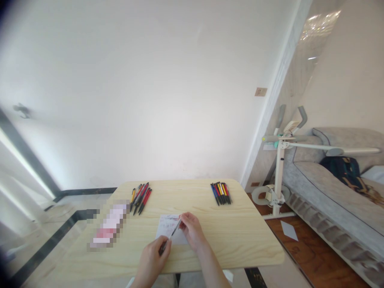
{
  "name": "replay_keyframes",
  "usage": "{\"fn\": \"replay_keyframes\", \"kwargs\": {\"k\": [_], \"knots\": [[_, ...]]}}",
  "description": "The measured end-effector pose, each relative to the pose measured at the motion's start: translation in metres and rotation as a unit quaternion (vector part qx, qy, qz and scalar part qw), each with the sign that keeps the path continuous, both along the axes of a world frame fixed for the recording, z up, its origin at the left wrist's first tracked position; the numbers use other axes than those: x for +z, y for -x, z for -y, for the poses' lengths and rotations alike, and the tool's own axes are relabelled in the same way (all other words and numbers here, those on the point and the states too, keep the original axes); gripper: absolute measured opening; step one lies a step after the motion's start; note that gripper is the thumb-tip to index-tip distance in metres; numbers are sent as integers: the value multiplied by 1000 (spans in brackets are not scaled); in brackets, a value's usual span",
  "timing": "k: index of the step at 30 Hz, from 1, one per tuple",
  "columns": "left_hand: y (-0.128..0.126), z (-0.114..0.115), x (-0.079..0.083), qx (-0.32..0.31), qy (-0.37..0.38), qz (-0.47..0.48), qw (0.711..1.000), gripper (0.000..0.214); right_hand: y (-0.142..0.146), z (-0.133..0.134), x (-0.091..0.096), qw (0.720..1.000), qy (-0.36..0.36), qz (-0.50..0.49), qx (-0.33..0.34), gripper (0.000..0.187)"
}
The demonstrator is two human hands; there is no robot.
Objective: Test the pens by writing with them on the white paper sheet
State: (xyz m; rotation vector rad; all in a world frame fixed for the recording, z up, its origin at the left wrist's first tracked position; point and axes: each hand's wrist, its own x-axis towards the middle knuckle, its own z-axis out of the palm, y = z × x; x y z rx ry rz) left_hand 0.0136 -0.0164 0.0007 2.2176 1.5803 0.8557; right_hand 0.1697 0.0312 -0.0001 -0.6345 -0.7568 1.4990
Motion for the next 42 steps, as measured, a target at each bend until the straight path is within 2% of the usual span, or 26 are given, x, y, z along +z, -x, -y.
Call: {"fn": "replay_keyframes", "kwargs": {"k": [10, 20, 42], "knots": [[0, 2, 5, -7, 9, 16, 1000, 25, 0, 2, 6, 999, 27, -19, -6, 17], [0, 2, 6, -6, 7, 13, 1000, 25, -2, 0, 0, 998, 32, -55, 15, 18], [0, 1, 3, -5, 0, 1, 1000, 26, -1, 2, 5, 1000, 17, 0, 3, 13]]}}
